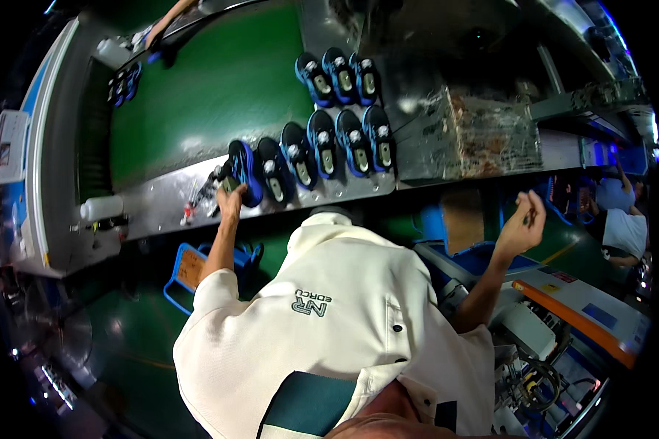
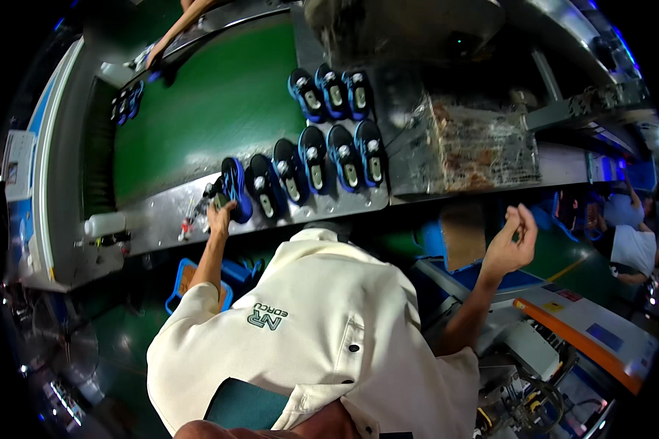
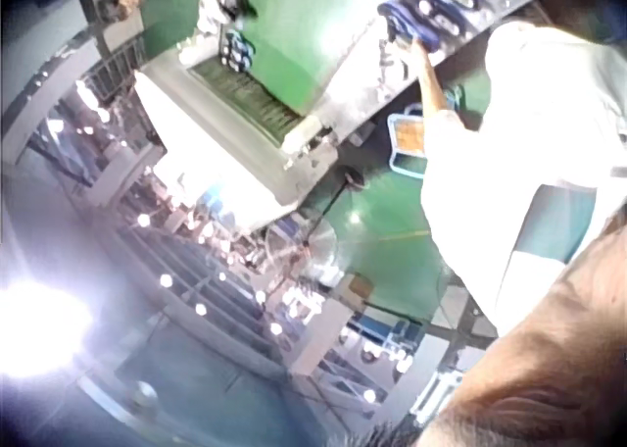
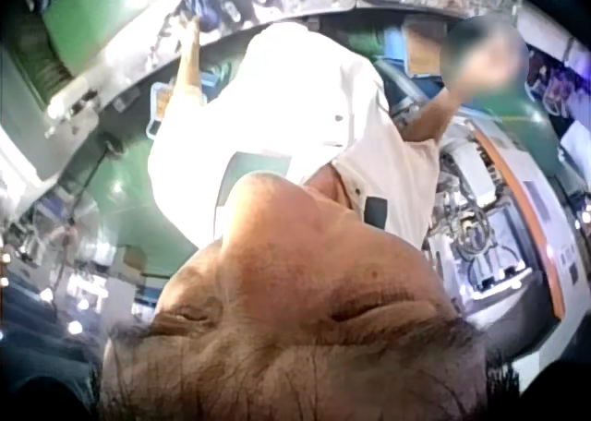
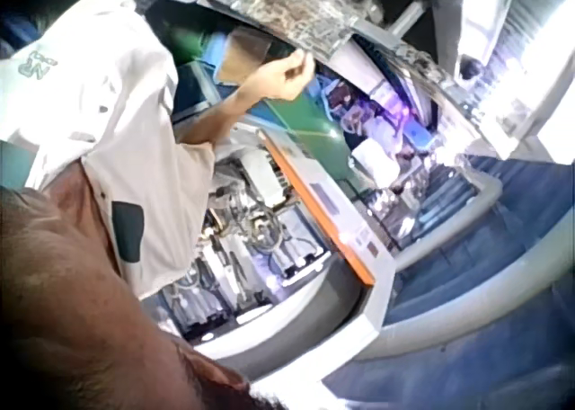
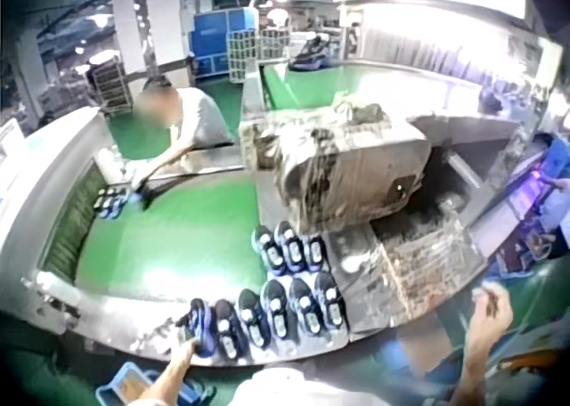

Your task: The person picks up shoes from a workstation, places them into an industrial lasting machine, and luego removes them and places them back on a workstation table or conveyor belt.

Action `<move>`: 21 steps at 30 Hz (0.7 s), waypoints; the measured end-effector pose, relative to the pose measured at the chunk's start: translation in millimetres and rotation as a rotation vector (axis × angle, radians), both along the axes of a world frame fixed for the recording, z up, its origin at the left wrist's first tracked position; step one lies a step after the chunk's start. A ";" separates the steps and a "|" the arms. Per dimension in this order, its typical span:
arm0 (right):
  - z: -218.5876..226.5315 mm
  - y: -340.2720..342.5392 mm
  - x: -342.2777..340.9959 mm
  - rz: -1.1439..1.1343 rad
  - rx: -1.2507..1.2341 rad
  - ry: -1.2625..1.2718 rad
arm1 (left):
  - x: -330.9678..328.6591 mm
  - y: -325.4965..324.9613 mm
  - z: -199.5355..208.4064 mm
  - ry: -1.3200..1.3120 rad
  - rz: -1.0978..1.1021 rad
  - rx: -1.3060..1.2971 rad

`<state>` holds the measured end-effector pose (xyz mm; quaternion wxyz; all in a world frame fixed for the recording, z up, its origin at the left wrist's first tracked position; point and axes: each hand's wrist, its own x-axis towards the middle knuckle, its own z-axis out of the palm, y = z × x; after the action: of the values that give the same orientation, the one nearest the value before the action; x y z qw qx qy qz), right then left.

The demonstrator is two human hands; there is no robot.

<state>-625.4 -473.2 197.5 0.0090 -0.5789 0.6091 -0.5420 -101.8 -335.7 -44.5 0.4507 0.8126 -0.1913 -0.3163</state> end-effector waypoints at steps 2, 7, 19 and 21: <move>49.2 -38.5 36.9 0.031 -0.106 0.099 | 22.7 17.8 -66.5 -0.133 -0.072 0.066; 138.2 -130.3 81.9 0.153 -0.224 0.166 | -21.4 29.3 -85.7 -0.153 -0.038 0.021; 267.7 -425.0 255.4 0.639 -0.452 1.375 | -33.5 12.4 -49.6 -0.340 -0.164 0.136; 265.6 -439.1 285.6 0.534 -0.413 1.485 | -32.0 -3.3 -26.3 -0.282 -0.093 0.028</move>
<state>-339.8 -912.3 463.1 -0.3753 -0.9028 0.1856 -0.0978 -133.8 -338.9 -70.9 0.3926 0.8454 -0.2857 -0.2225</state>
